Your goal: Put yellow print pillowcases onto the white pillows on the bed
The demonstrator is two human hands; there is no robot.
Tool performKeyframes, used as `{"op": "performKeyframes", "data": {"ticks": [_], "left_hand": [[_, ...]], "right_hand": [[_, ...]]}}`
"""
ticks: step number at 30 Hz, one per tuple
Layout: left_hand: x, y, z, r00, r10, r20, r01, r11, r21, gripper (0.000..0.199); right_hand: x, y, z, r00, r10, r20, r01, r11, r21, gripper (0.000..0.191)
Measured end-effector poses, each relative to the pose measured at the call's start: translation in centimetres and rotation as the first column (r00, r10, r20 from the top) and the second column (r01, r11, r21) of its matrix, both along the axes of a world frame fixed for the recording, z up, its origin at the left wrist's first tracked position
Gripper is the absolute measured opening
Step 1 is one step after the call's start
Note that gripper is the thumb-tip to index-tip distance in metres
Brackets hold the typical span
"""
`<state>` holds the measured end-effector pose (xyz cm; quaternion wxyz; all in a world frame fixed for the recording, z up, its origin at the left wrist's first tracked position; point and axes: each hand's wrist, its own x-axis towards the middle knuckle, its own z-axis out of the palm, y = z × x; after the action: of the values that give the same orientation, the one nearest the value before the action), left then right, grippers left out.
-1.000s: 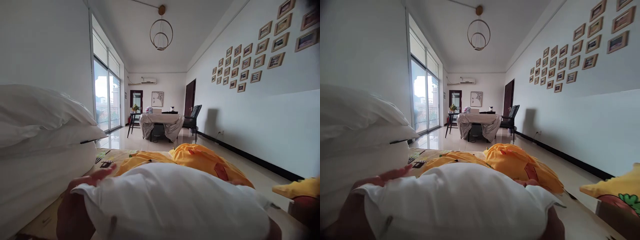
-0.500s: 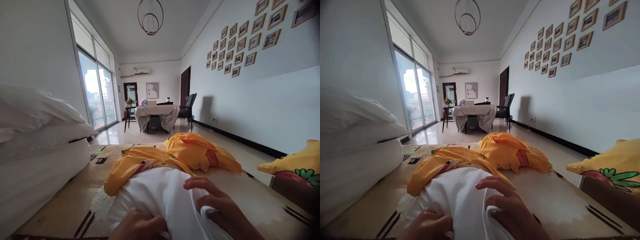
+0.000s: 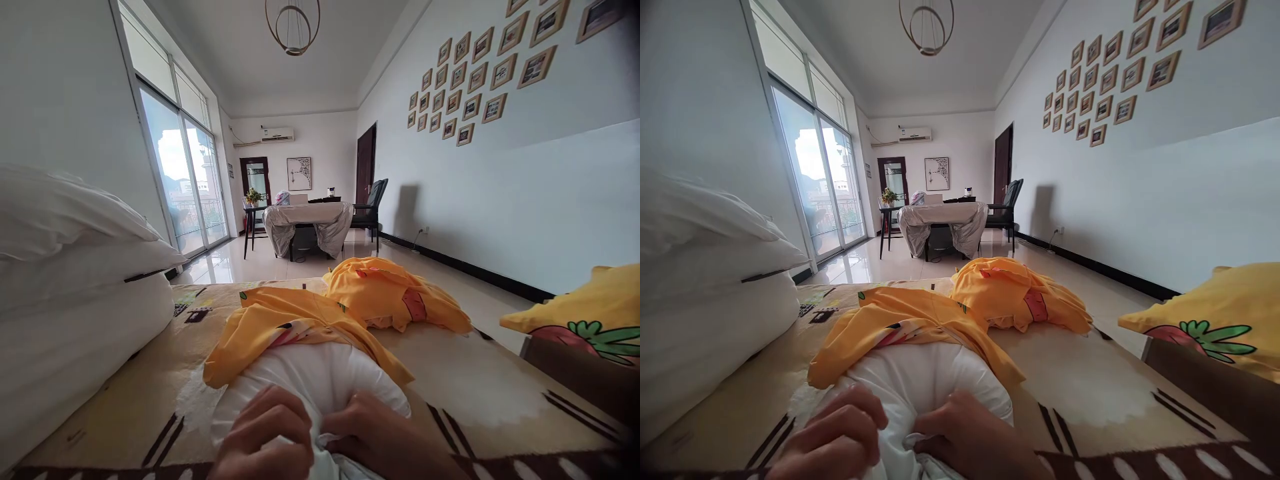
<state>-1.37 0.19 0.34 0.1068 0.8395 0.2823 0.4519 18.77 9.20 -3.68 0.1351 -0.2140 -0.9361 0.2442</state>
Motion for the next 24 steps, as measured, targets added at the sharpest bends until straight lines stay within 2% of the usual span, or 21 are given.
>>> {"op": "performKeyframes", "data": {"ticks": [3, 5, 7, 9, 13, 15, 18, 24], "left_hand": [[1.4, 1.0, -1.1, 0.99, 0.135, -0.049, -0.14, 0.985, -0.106, 0.035], [1.9, 1.5, -2.2, 0.964, 0.253, -0.087, -0.266, 0.94, -0.216, 0.035], [2.0, 1.7, -3.0, 0.93, 0.354, -0.098, -0.367, 0.886, -0.283, 0.034], [1.9, 1.9, -3.7, 0.911, 0.394, -0.123, -0.412, 0.86, -0.3, 0.035], [1.9, 2.5, -4.2, 0.946, 0.243, -0.215, -0.292, 0.925, -0.242, 0.037], [2.0, 2.7, -4.0, 0.952, 0.207, -0.226, -0.257, 0.94, -0.224, 0.036], [2.2, 2.5, -3.3, 0.951, 0.218, -0.22, -0.271, 0.928, -0.256, 0.027], [2.5, 2.0, -1.9, 0.979, 0.16, -0.13, -0.198, 0.902, -0.384, 0.017]], "right_hand": [[0.0, 0.0, 0.2, 0.999, 0.004, -0.035, -0.004, 1.0, -0.021, 0.025], [0.2, 0.1, 0.1, 0.996, -0.016, -0.09, 0.01, 0.998, -0.068, 0.027], [0.5, 0.4, -0.3, 0.979, -0.103, -0.178, 0.085, 0.991, -0.105, 0.031], [0.7, 0.7, -0.8, 0.949, -0.184, -0.257, 0.156, 0.98, -0.126, 0.033], [0.8, 1.2, -1.6, 0.951, -0.156, -0.267, 0.113, 0.979, -0.17, 0.033], [0.8, 1.2, -1.7, 0.958, -0.138, -0.252, 0.09, 0.977, -0.193, 0.033], [1.1, 1.3, -1.7, 0.95, -0.126, -0.287, 0.061, 0.973, -0.224, 0.034], [1.2, 1.7, -1.9, 0.942, -0.05, -0.331, -0.04, 0.965, -0.26, 0.036]]}}
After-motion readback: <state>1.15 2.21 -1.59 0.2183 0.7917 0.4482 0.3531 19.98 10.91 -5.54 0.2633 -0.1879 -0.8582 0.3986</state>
